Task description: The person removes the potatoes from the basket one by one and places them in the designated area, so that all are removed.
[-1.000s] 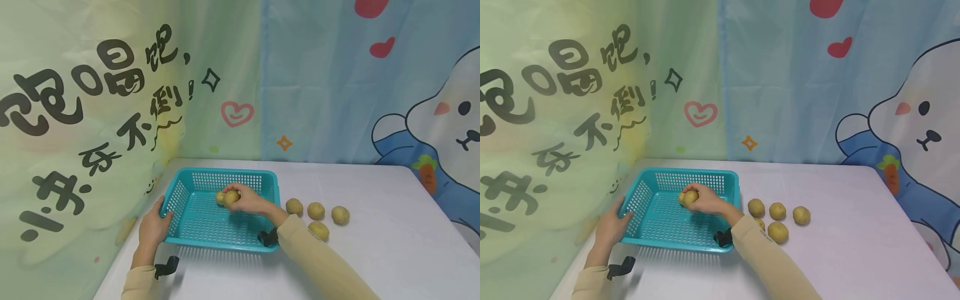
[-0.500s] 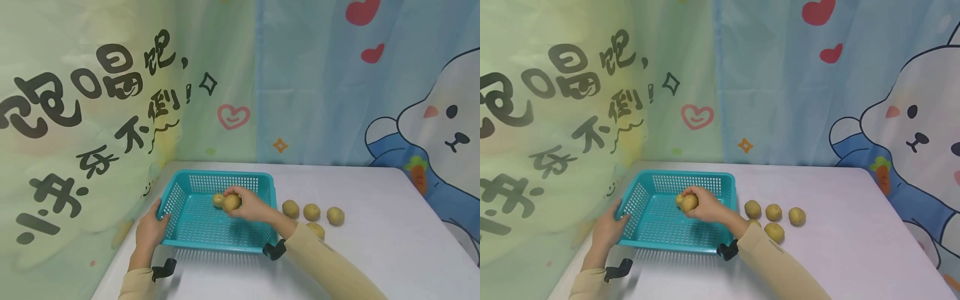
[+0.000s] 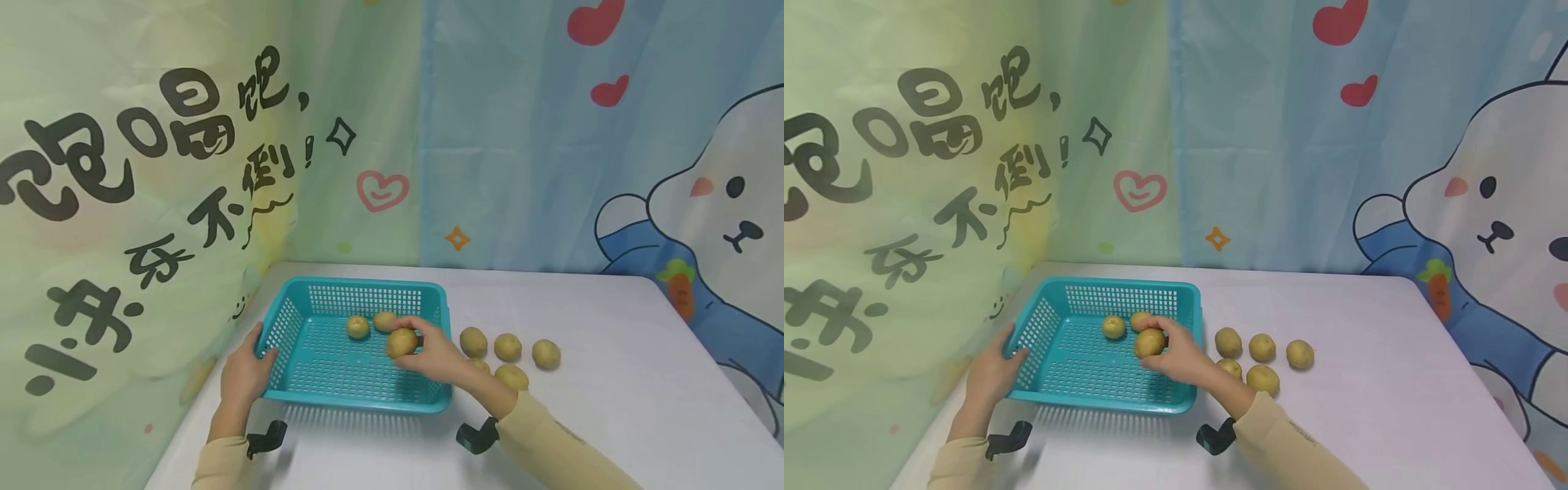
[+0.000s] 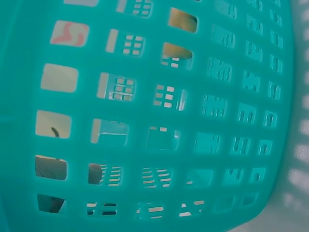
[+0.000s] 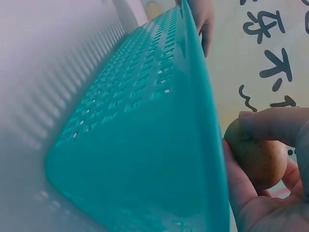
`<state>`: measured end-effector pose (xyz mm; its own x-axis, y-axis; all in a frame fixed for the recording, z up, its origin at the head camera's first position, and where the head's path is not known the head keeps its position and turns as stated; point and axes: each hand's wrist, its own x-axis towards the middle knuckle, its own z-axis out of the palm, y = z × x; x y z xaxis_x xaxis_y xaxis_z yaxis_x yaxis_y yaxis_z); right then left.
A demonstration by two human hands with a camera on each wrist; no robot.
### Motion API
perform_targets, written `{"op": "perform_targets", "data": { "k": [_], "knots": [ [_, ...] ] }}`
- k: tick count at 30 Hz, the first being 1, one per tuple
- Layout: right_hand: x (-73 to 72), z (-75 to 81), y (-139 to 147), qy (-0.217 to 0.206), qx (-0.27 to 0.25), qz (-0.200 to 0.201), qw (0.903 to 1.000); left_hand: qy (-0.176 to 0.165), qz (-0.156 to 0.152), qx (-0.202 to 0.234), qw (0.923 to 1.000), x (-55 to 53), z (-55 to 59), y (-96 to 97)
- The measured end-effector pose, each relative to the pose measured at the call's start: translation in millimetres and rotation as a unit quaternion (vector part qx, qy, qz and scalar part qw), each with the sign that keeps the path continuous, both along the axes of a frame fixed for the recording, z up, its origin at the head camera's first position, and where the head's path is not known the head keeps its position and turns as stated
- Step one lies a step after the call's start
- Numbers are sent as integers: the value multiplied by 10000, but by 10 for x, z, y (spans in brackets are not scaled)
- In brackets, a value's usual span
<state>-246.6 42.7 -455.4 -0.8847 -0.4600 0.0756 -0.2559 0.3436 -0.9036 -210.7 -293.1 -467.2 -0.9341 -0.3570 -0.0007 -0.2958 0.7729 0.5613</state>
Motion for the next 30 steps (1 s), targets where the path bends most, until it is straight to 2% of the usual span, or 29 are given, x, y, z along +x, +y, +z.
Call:
{"op": "perform_targets", "data": {
  "k": [10,14,19,25,30],
  "knots": [
    [89,68,256,-200,-550,-308,9978,35,-79,-79,9999,-18,2,-30],
    [117,45,344,-162,-527,-462,9974,6,-44,-71,10000,-14,-2,-14],
    [188,-31,469,-5,-398,-910,9951,-2,-34,-40,10000,-13,-11,-7],
    [305,-102,658,-412,-681,-1307,9882,98,-44,-129,9999,-22,-30,-28],
    [378,-161,847,-612,-713,-1459,9848,126,-62,-88,9999,-28,-44,-46]
  ]
}}
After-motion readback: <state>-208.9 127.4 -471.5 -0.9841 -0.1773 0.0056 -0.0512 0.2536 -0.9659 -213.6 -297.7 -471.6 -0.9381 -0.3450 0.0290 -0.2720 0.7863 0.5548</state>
